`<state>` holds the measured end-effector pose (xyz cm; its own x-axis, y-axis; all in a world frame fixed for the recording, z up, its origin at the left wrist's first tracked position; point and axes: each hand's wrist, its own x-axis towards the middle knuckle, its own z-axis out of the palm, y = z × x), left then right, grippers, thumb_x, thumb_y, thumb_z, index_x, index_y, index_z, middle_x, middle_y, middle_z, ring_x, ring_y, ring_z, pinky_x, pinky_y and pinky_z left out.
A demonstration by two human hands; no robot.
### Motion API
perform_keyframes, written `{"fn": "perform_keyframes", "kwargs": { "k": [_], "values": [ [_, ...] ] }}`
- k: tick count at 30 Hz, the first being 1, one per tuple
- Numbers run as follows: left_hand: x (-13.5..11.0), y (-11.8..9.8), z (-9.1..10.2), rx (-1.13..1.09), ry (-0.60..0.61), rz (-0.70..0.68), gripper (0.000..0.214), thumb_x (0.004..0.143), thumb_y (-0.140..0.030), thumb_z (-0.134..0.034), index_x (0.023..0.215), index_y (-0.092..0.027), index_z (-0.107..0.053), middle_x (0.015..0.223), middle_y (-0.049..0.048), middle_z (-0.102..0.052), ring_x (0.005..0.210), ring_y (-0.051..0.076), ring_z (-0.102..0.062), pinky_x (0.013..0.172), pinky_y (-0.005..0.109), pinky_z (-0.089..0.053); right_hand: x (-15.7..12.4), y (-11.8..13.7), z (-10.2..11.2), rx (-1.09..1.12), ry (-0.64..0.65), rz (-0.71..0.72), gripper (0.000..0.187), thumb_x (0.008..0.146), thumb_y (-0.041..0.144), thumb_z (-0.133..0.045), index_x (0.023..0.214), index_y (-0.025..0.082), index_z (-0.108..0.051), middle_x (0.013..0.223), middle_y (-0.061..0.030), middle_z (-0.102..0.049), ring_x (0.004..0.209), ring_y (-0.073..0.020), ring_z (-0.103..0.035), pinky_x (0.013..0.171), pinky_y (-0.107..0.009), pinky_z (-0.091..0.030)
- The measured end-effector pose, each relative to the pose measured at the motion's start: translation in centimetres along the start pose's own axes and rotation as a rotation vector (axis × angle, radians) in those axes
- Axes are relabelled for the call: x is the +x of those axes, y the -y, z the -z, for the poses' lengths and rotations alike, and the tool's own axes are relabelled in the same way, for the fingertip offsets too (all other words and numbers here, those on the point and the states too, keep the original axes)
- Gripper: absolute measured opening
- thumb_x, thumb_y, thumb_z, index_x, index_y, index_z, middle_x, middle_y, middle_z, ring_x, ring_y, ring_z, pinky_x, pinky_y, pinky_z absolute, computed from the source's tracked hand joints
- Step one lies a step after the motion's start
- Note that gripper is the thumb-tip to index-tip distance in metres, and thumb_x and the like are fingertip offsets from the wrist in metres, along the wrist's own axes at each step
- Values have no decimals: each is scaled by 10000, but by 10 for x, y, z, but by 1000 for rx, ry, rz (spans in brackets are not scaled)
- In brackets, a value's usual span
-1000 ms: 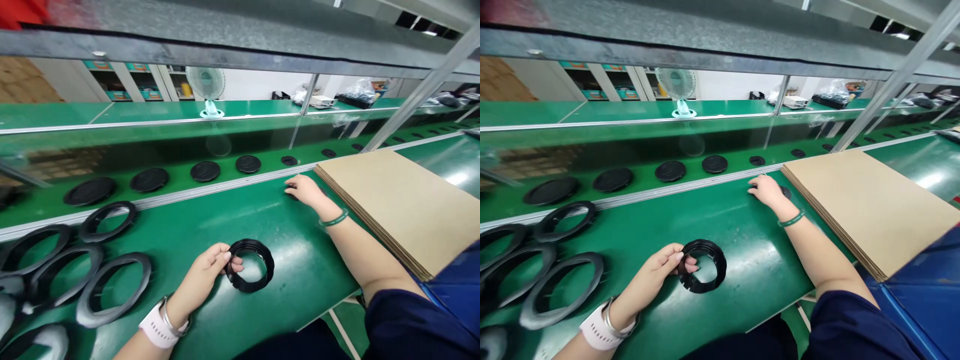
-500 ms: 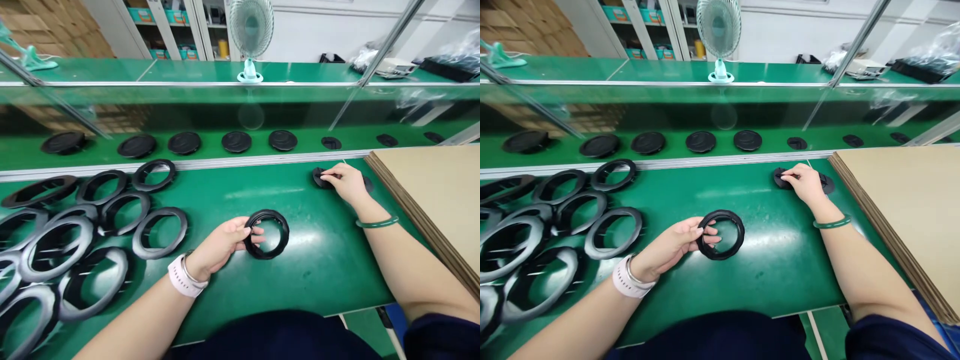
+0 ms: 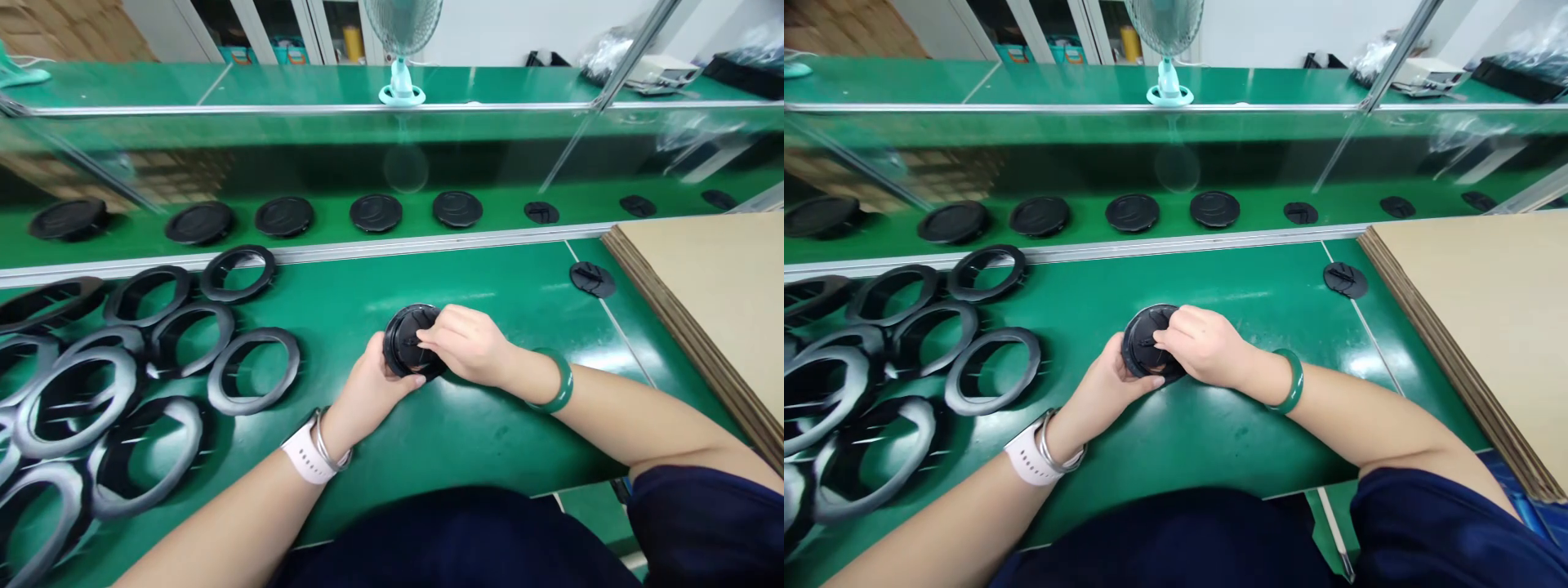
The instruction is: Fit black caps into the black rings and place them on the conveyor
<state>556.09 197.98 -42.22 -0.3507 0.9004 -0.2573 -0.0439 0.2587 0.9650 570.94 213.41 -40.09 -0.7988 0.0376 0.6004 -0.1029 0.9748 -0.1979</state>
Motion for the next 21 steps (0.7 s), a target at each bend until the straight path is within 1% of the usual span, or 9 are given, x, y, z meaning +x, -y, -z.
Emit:
{"fn": "perform_keyframes", "kwargs": {
  "k": [3,6,11,14,17,21],
  "values": [
    [2,-3,4,25,39,55,588,712,-273,-815,1182,-202,-469,1086,63,-707,966,243,-708,829,396,-587,-1,-3,-3,-42,-44,85,202,1014,135,-481,935,131,-667,752,-61,-563,700,-182,-501,637,-316,-454],
    [3,-8,5,32,66,72,537,732,-268,-801,1150,-202,-472,989,34,-725,910,226,-720,793,367,-588,-1,-5,-1,-44,-31,118,181,1017,145,-503,910,141,-649,730,-44,-553,701,-175,-508,643,-309,-456],
    [4,-12,5,-6,72,59,546,715,-212,-800,1162,-196,-487,995,26,-736,928,207,-729,824,342,-591,-2,-9,1,-42,0,141,180,1027,169,-504,908,143,-637,738,-48,-577,713,-176,-528,652,-310,-476],
    [4,-13,6,5,112,38,554,713,-182,-787,1187,-194,-502,990,25,-745,921,209,-737,835,351,-598,-3,-9,2,-65,11,196,142,1018,139,-503,954,133,-630,741,-47,-591,711,-175,-532,640,-306,-479],
    [5,-15,8,30,123,28,552,705,-176,-785,1188,-187,-517,990,33,-751,916,219,-742,843,368,-603,-3,-9,3,-106,26,242,123,1008,111,-501,974,142,-614,738,-37,-597,700,-170,-536,614,-302,-473],
    [4,-17,9,30,120,46,535,685,-171,-792,1149,-179,-526,924,18,-745,866,212,-743,799,349,-606,-5,-7,4,-140,59,255,148,1018,107,-462,1000,163,-598,748,-34,-600,713,-170,-556,603,-305,-467]
  ]
}}
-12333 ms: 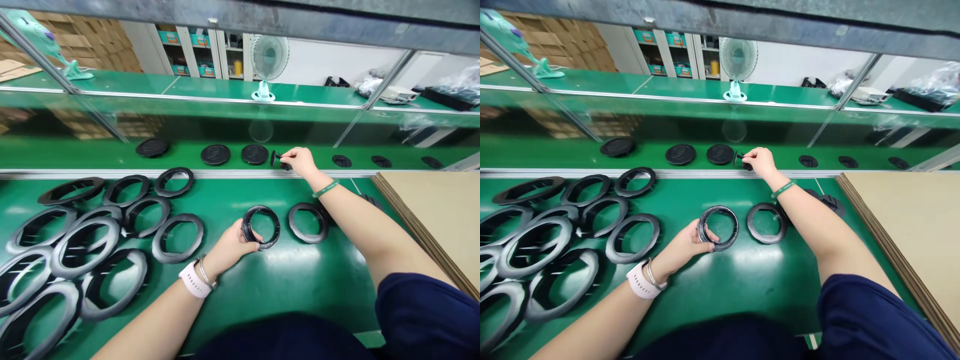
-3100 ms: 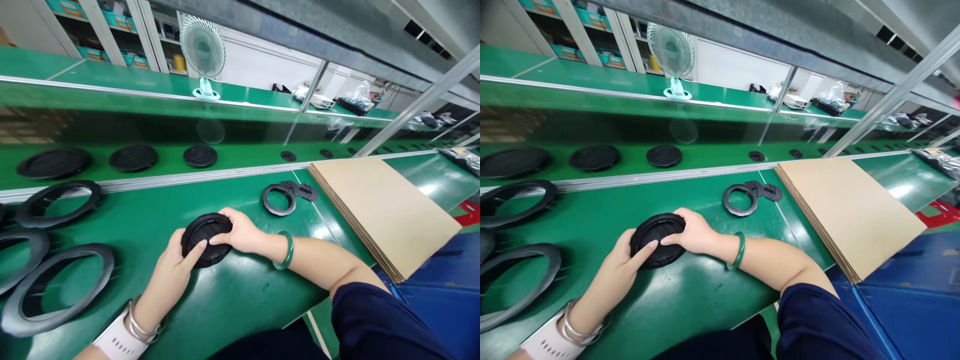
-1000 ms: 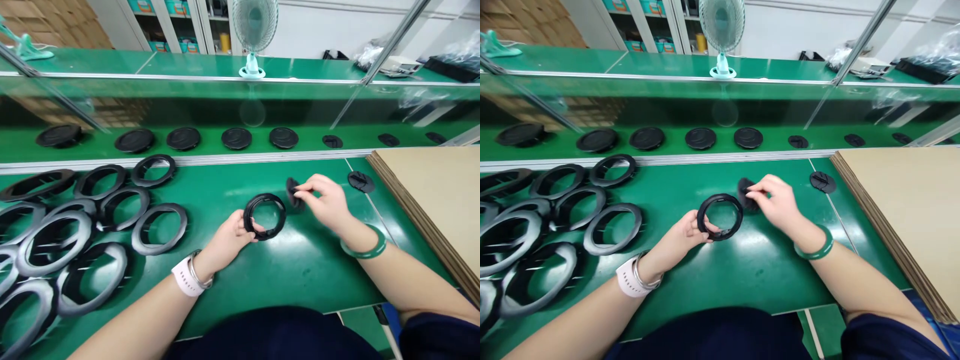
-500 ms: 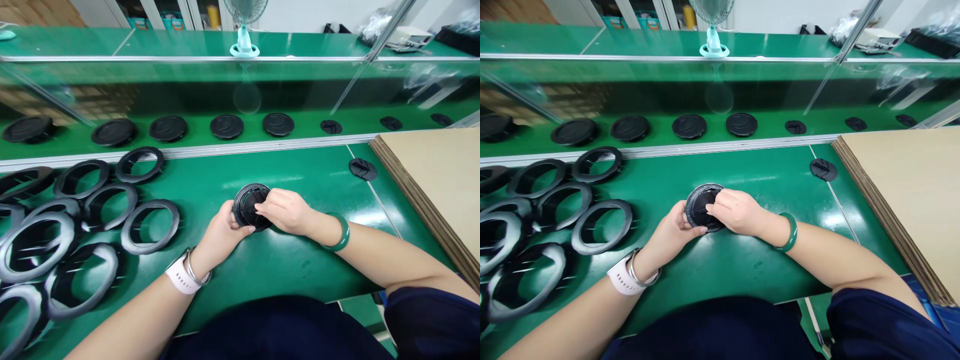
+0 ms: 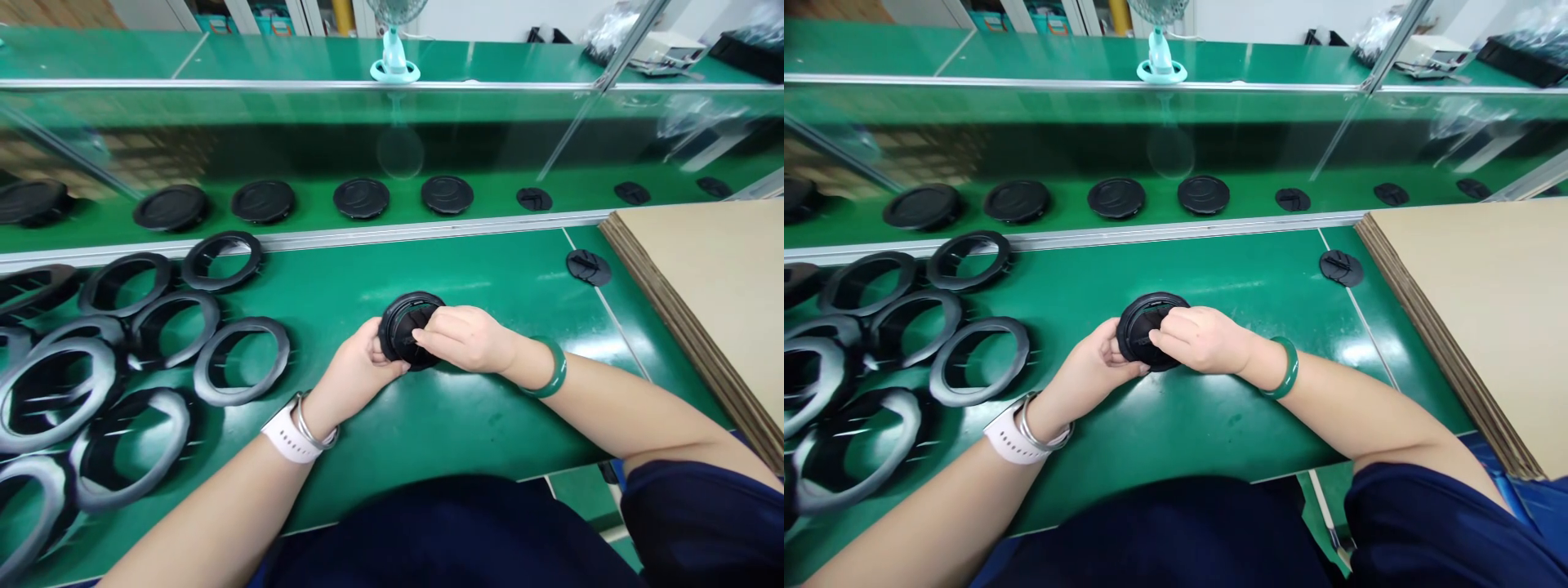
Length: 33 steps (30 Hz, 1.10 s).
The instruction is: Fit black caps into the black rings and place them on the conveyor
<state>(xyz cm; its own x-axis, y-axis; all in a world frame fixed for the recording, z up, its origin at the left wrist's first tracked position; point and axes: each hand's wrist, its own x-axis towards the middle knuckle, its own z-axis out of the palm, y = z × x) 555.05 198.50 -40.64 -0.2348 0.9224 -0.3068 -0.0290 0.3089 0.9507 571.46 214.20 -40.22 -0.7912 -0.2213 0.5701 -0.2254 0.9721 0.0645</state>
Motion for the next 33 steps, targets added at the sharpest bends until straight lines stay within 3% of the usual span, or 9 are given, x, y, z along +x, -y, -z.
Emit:
{"fn": "perform_keyframes", "kwargs": {
  "k": [6,20,27,33],
  "values": [
    [1,2,1,17,7,19,540,676,-186,-796,1135,-186,-512,873,-3,-720,769,191,-725,723,338,-597,-2,0,-6,28,-8,-27,152,1014,116,-461,997,158,-605,777,-49,-606,732,-180,-550,634,-316,-484],
    [0,6,3,120,16,-36,469,717,-252,-777,1091,-213,-497,884,-12,-694,815,199,-719,755,356,-598,8,8,2,120,183,-165,260,1000,125,-426,933,97,-676,916,-135,-630,856,-228,-579,781,-368,-545],
    [0,4,1,145,1,-14,482,711,-268,-787,1086,-214,-488,871,-5,-706,798,215,-726,735,362,-600,9,20,-3,29,155,-248,349,1009,85,-355,1241,17,-607,976,-163,-634,903,-257,-587,820,-413,-565],
    [-1,4,0,164,-21,-6,514,706,-289,-793,1115,-216,-491,953,18,-727,805,216,-734,738,360,-602,13,24,-6,-41,242,-284,364,987,75,-357,1230,-10,-614,961,-185,-614,884,-277,-572,788,-444,-564]
  ]
}}
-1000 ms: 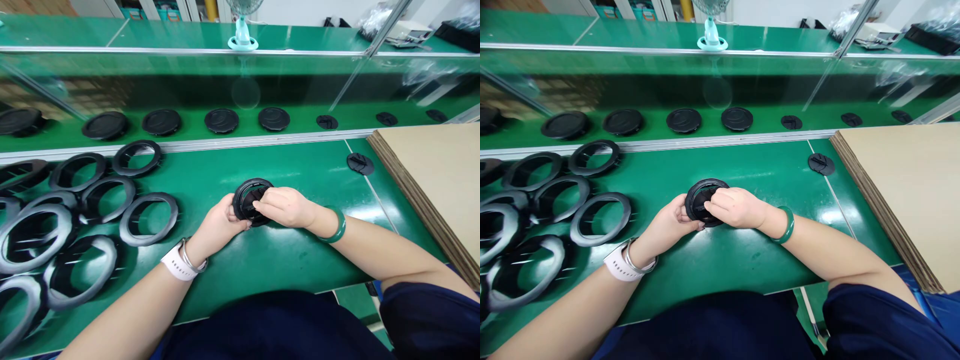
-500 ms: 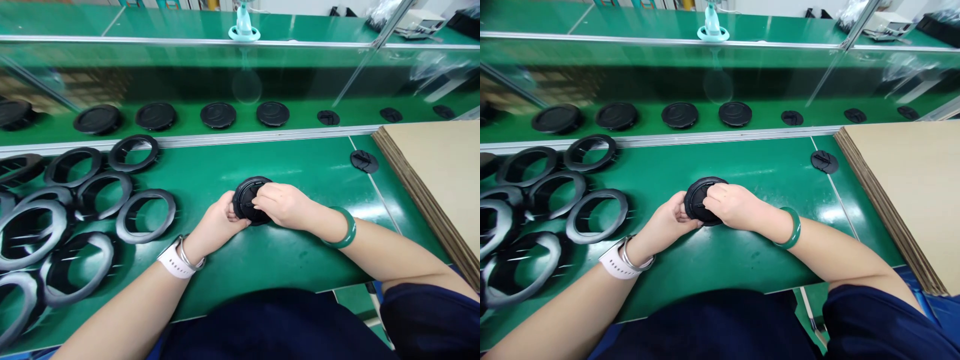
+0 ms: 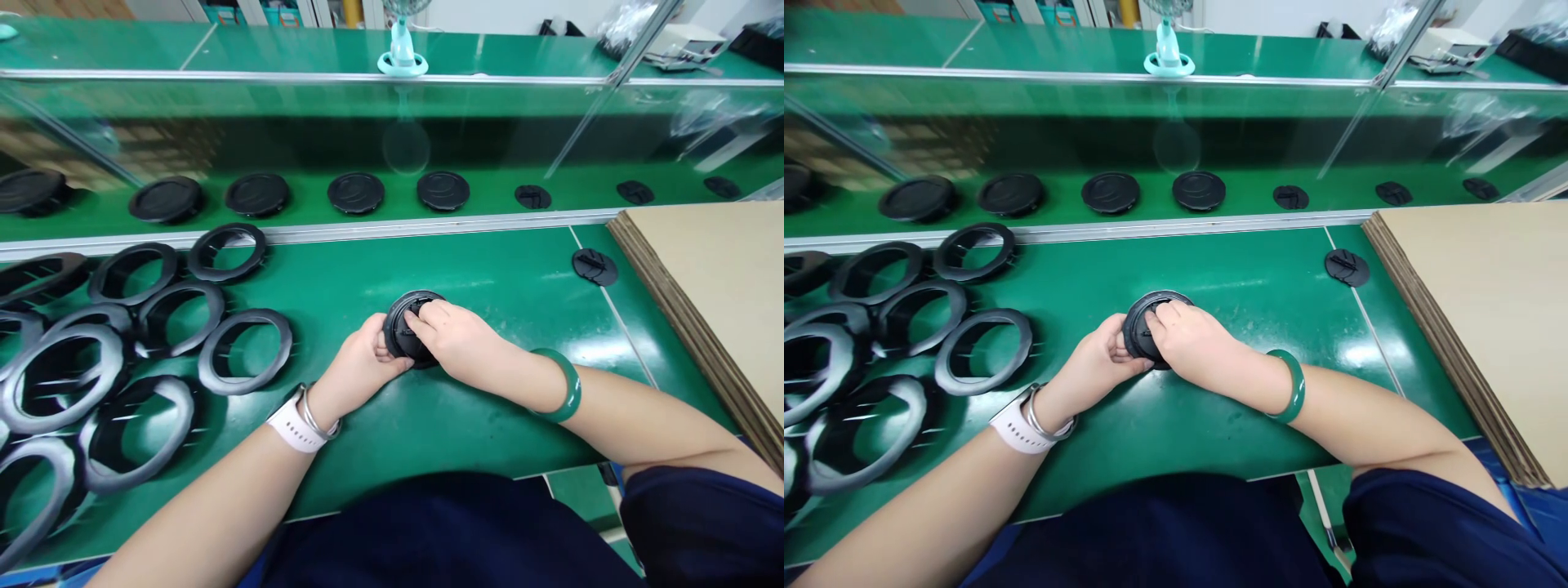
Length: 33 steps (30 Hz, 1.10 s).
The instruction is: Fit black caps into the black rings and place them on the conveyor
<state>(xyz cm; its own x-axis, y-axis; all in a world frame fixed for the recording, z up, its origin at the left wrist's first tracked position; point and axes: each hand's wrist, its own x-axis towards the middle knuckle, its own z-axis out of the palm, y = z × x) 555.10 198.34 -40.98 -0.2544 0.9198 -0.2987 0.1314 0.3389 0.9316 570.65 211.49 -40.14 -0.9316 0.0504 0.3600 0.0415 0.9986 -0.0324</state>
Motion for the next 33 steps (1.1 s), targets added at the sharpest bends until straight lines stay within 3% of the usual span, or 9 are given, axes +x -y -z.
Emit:
{"fn": "perform_keyframes", "kwargs": {
  "k": [5,9,12,15,19,24,27,30,33],
  "values": [
    [0,-6,-2,-85,-11,36,519,676,-241,-809,1077,-202,-481,927,13,-729,835,213,-740,770,354,-601,0,-4,3,101,-104,-8,283,1008,138,-444,1186,54,-648,966,-152,-613,909,-268,-551,833,-436,-526],
    [1,-9,-3,-187,-23,33,540,666,-203,-808,1085,-191,-467,953,20,-731,885,205,-737,802,340,-592,-2,-14,2,320,-319,-315,312,1009,292,-539,1272,137,-602,1186,-155,-577,1107,-289,-524,988,-481,-450],
    [1,-6,-3,-179,2,-1,549,697,-214,-795,1132,-192,-461,1037,50,-717,944,220,-727,833,364,-591,-3,-23,-7,578,-210,-560,234,989,297,-549,1155,161,-642,1074,-104,-626,1037,-251,-566,949,-438,-463],
    [-1,-1,-1,-102,55,-43,665,715,-258,-803,1264,-212,-431,1229,100,-649,1051,252,-695,882,398,-583,-2,-28,-18,785,-141,-660,138,935,285,-585,977,169,-645,942,-48,-642,930,-210,-584,872,-370,-468],
    [-4,4,-1,-17,62,-97,753,735,-396,-806,1344,-226,-396,1331,125,-575,1151,291,-636,913,420,-563,0,-25,-25,935,-184,-710,175,869,343,-634,913,175,-617,908,-28,-638,880,-199,-586,817,-341,-457],
    [-5,3,-6,57,-52,-121,567,819,-471,-710,1259,-205,-471,1232,99,-622,1106,273,-634,915,396,-526,3,-19,-23,903,-263,-789,146,813,303,-670,844,177,-603,834,-15,-622,814,-190,-578,766,-328,-458],
    [-4,1,-7,147,-157,-109,450,870,-491,-633,1199,-206,-519,1137,65,-658,1042,257,-637,896,380,-498,5,-20,-16,1049,-175,-752,206,806,311,-718,917,171,-617,901,-21,-654,860,-192,-606,806,-338,-481],
    [-2,0,-4,172,-201,-96,422,883,-511,-601,1164,-203,-536,1092,53,-672,1020,254,-633,880,375,-485,7,-23,-9,1315,-22,-640,443,725,303,-834,1077,169,-601,1051,-42,-675,974,-205,-631,877,-346,-499],
    [-1,1,-1,169,-190,-81,445,881,-534,-596,1174,-203,-539,1098,58,-677,1028,259,-632,885,382,-480,7,-21,-8,1277,-4,-669,470,671,231,-882,1046,169,-605,1029,-38,-680,955,-212,-640,872,-358,-510]
  ]
}}
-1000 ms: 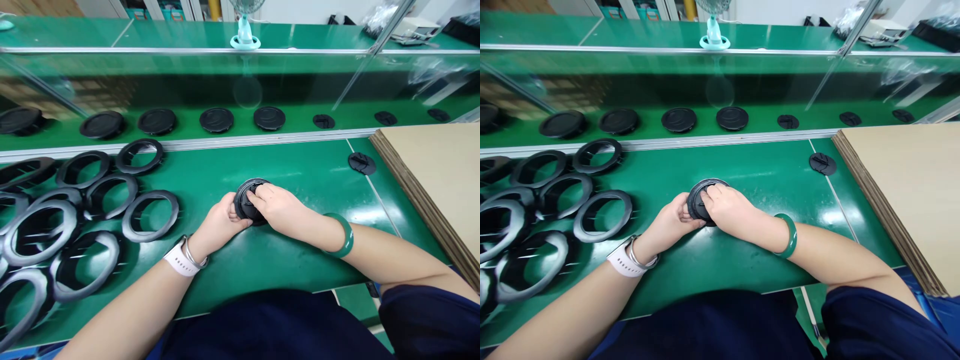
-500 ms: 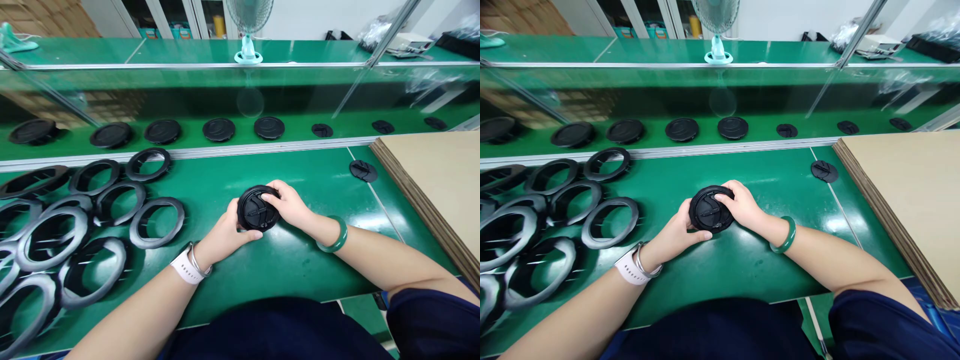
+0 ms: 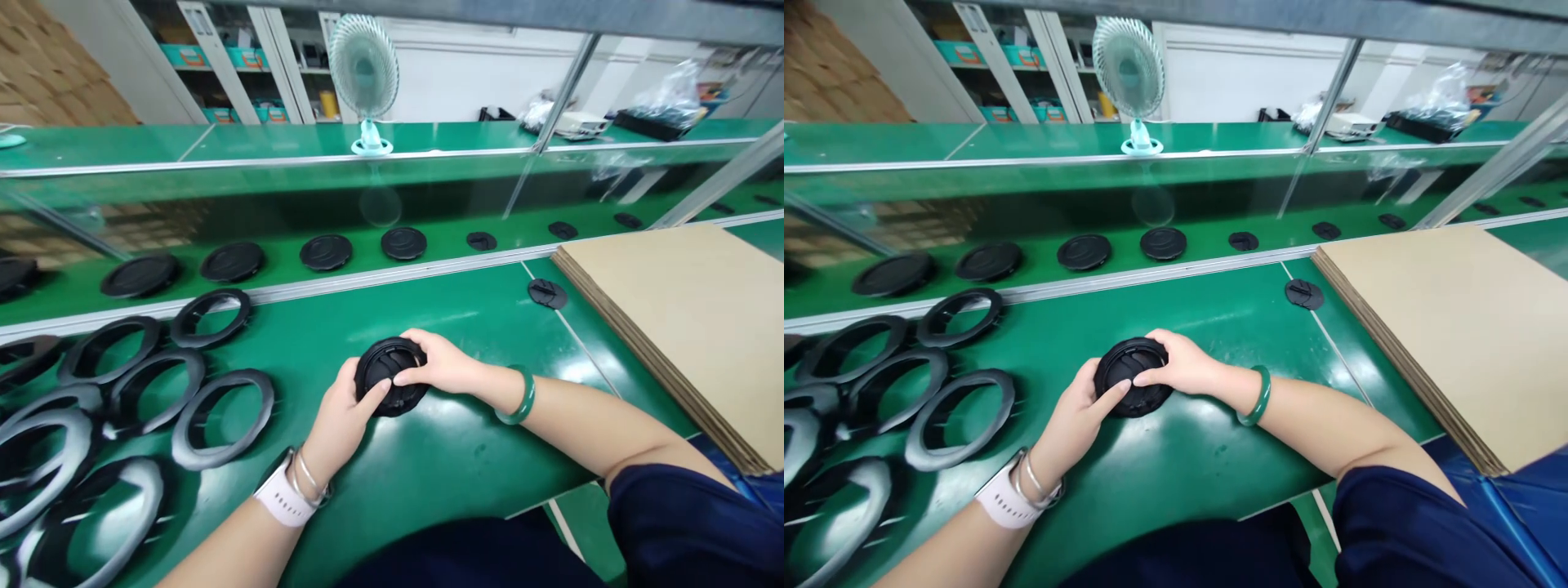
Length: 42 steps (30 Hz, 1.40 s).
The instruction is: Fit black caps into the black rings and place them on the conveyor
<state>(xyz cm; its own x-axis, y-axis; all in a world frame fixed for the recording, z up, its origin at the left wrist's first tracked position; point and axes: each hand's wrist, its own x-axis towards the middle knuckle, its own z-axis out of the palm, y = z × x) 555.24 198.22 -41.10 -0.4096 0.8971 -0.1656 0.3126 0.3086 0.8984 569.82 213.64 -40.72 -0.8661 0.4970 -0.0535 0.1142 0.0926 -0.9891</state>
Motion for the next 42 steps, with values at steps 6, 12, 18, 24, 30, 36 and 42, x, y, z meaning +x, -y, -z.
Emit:
{"fn": "perform_keyframes", "kwargs": {
  "k": [6,12,18,24,30,36,42],
  "values": [
    [0,1,-1,-30,-20,-16,443,862,-524,-628,1169,-212,-559,1123,62,-682,1082,277,-634,915,395,-492,-8,-3,-14,-117,-167,25,385,671,130,-852,971,217,-627,976,-2,-693,920,-251,-647,865,-432,-523],
    [0,-4,-3,-410,97,52,734,912,-593,-523,1473,-239,-207,1284,147,-617,857,218,-711,708,352,-575,39,-7,30,23,-258,20,318,722,237,-816,973,172,-633,947,-42,-718,873,-251,-689,806,-401,-596],
    [4,-3,0,-405,186,37,757,932,-591,-491,1503,-222,-159,1134,134,-671,848,210,-694,734,364,-570,131,-3,138,6,-702,-28,269,948,161,-467,1203,91,-517,1087,-163,-688,950,-224,-686,833,-419,-598],
    [4,3,-1,-385,219,23,687,947,-568,-478,1473,-222,-205,1073,109,-673,836,207,-684,743,369,-553,156,-18,182,-363,-837,57,459,966,190,-487,1419,146,-427,1469,-165,-466,1369,-234,-411,1182,-477,-282],
    [3,8,-1,-380,249,44,653,943,-544,-506,1453,-236,-237,1049,89,-662,866,213,-680,758,369,-544,163,-40,189,-761,-615,57,590,761,23,-645,1302,260,-640,1503,-33,-465,1490,-256,-189,1222,-521,33],
    [4,6,-2,-361,267,52,569,937,-488,-537,1406,-238,-337,1047,71,-661,881,202,-683,783,358,-537,144,-54,236,-891,-825,-141,375,815,41,-567,1118,178,-741,1405,-102,-557,1396,-304,-372,1184,-518,-229],
    [-5,-7,1,-149,201,-68,306,893,-287,-576,1193,-222,-583,961,39,-676,815,171,-649,751,322,-516,131,-60,258,-847,-939,-146,52,757,161,-739,799,173,-768,1047,-81,-723,989,-261,-653,946,-378,-480]
  ]
}}
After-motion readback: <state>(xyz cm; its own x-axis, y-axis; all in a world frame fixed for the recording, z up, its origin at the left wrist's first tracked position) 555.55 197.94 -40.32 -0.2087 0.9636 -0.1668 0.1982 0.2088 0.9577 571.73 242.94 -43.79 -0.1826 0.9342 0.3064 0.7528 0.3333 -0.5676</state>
